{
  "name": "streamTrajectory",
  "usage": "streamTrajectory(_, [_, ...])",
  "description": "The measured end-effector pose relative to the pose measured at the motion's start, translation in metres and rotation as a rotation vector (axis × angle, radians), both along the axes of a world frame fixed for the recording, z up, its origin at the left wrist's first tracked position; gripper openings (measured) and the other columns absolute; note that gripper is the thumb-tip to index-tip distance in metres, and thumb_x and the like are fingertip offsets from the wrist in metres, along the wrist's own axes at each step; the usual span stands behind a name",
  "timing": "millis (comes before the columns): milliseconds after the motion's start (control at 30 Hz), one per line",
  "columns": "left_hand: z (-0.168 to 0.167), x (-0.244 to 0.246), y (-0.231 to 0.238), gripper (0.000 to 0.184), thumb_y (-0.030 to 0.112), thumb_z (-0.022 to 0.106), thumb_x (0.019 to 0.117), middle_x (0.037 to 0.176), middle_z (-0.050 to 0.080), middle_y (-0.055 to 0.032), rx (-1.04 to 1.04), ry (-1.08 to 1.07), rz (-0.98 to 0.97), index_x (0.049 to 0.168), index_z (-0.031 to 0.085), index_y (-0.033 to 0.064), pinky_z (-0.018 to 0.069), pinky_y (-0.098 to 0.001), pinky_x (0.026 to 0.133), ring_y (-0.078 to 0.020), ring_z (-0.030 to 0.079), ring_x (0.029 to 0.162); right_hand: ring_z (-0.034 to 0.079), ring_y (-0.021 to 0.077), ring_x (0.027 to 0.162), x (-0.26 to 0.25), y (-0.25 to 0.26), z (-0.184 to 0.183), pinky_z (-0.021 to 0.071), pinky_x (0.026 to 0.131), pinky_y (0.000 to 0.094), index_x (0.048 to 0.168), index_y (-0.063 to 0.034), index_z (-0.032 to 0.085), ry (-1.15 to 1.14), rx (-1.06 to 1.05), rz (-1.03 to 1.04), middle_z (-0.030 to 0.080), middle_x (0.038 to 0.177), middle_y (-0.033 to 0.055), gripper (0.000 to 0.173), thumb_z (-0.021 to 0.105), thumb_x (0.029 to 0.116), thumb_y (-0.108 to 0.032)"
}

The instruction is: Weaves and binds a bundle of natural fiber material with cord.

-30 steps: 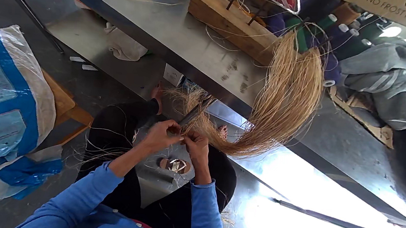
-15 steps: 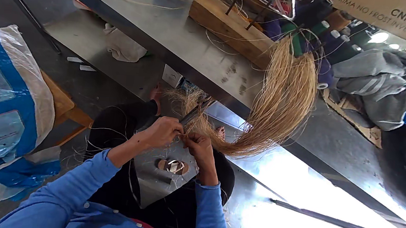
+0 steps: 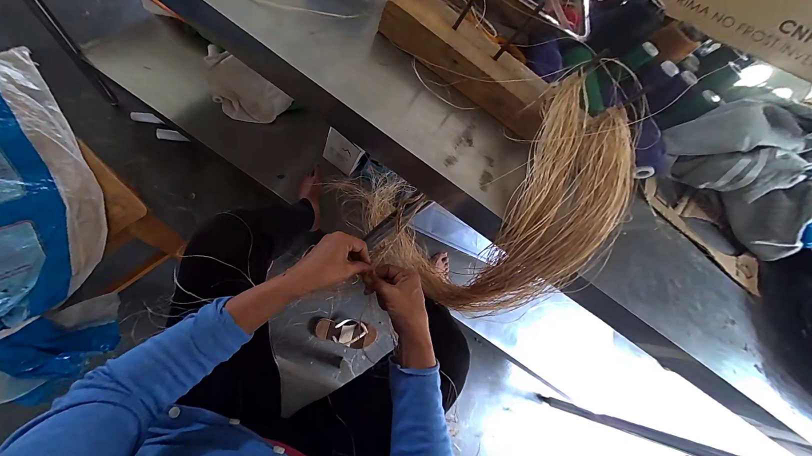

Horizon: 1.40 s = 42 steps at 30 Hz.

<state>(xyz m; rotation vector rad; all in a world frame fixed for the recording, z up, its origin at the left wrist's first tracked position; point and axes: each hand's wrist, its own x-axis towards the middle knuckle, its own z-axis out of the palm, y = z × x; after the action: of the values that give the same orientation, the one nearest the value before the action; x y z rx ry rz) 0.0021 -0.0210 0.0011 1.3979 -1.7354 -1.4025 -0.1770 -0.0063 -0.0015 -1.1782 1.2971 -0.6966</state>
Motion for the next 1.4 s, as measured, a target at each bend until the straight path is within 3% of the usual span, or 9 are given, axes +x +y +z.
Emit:
streamTrajectory(267, [0.008,-0.001,-0.005,0.013,0.014,0.068,0.0992,0.095,0.069,-0.0083,0.026,-0.109,-0.020,0.100,0.072,0.0013,0.0510,-0.0346,0.084,-0.0141,0.063,0.088,0.055,-0.0015,0.053,0.002,0.004,0.004,0.0414,0.049,0.0150,0.096,0.0045,0.067,0.050,0.015,-0.047,0.069,0.071,0.0014,0.007,0.072,0.0908,0.003])
streamTrajectory(367, [0.009,0.000,-0.008,0.014,0.014,0.069,0.0989,0.096,0.069,-0.0090,0.043,-0.115,-0.058,0.101,0.073,0.0010,0.0508,-0.0359,0.086,-0.0147,0.063,0.089,0.061,0.0001,0.063,-0.002,0.003,0.001,0.0508,0.061,0.0171,0.092,0.0043,0.068,0.080,-0.035,-0.029,0.069,0.075,0.0013,0.007,0.074,0.0886,0.003])
streamTrajectory(500, [0.003,0.003,-0.013,0.014,0.012,0.070,0.0972,0.093,0.067,-0.0076,0.090,-0.009,-0.098,0.099,0.071,-0.0020,0.0493,-0.0307,0.083,-0.0101,0.059,0.085,0.063,0.0051,0.073,-0.003,0.001,0.001,0.0540,0.072,0.0232,0.091,0.0028,0.071,0.229,-0.110,-0.008,0.069,0.084,0.0057,0.010,0.079,0.0864,-0.003])
streamTrajectory(633, [-0.002,0.000,-0.013,0.007,0.008,0.070,0.0964,0.079,0.063,0.0032,0.295,0.164,-0.017,0.091,0.070,0.0027,0.0395,-0.0174,0.058,0.0003,0.049,0.062,0.065,0.0100,0.077,0.000,0.003,-0.003,0.0547,0.076,0.0291,0.089,0.0017,0.073,0.323,-0.199,-0.039,0.071,0.085,0.0076,0.009,0.079,0.0846,-0.004])
streamTrajectory(767, [-0.010,0.001,-0.014,0.006,0.005,0.065,0.0985,0.070,0.055,0.0057,0.467,0.307,0.020,0.092,0.067,0.0053,0.0278,-0.0149,0.044,0.0014,0.035,0.047,0.064,0.0086,0.071,0.004,0.003,-0.016,0.0542,0.072,0.0287,0.088,0.0007,0.074,0.334,-0.260,-0.089,0.070,0.079,0.0063,0.006,0.077,0.0847,-0.003])
streamTrajectory(967, [-0.010,0.002,-0.012,0.005,0.007,0.057,0.1032,0.069,0.053,0.0059,0.582,0.378,-0.010,0.099,0.060,0.0085,0.0261,-0.0132,0.042,0.0024,0.032,0.045,0.054,0.0006,0.058,0.010,0.009,-0.036,0.0477,0.059,0.0197,0.081,0.0005,0.074,0.251,-0.478,-0.173,0.066,0.068,0.0021,0.002,0.074,0.0805,-0.001])
streamTrajectory(1067, [-0.010,0.004,-0.013,0.007,0.007,0.057,0.1034,0.068,0.052,0.0072,0.561,0.371,-0.053,0.097,0.060,0.0094,0.0263,-0.0131,0.042,0.0027,0.033,0.046,0.054,-0.0013,0.060,0.007,0.007,-0.033,0.0481,0.060,0.0175,0.081,0.0017,0.071,0.161,-0.447,-0.114,0.064,0.068,0.0007,0.005,0.075,0.0807,-0.002])
streamTrajectory(1300, [-0.010,0.003,-0.013,0.011,0.005,0.056,0.1037,0.067,0.054,0.0070,0.571,0.429,-0.066,0.094,0.060,0.0097,0.0277,-0.0121,0.042,0.0034,0.036,0.046,0.066,0.0004,0.075,-0.003,0.011,-0.025,0.0564,0.072,0.0187,0.096,0.0051,0.069,-0.027,-0.315,-0.024,0.071,0.083,0.0037,0.018,0.072,0.0807,-0.003])
streamTrajectory(1400, [-0.012,0.006,-0.013,0.012,0.005,0.055,0.1037,0.069,0.055,0.0070,0.581,0.436,-0.051,0.094,0.060,0.0094,0.0286,-0.0114,0.042,0.0039,0.037,0.046,0.056,-0.0030,0.065,-0.006,0.014,-0.028,0.0462,0.060,0.0167,0.104,0.0052,0.065,-0.110,-0.281,-0.030,0.065,0.080,-0.0031,0.027,0.058,0.0800,-0.006])
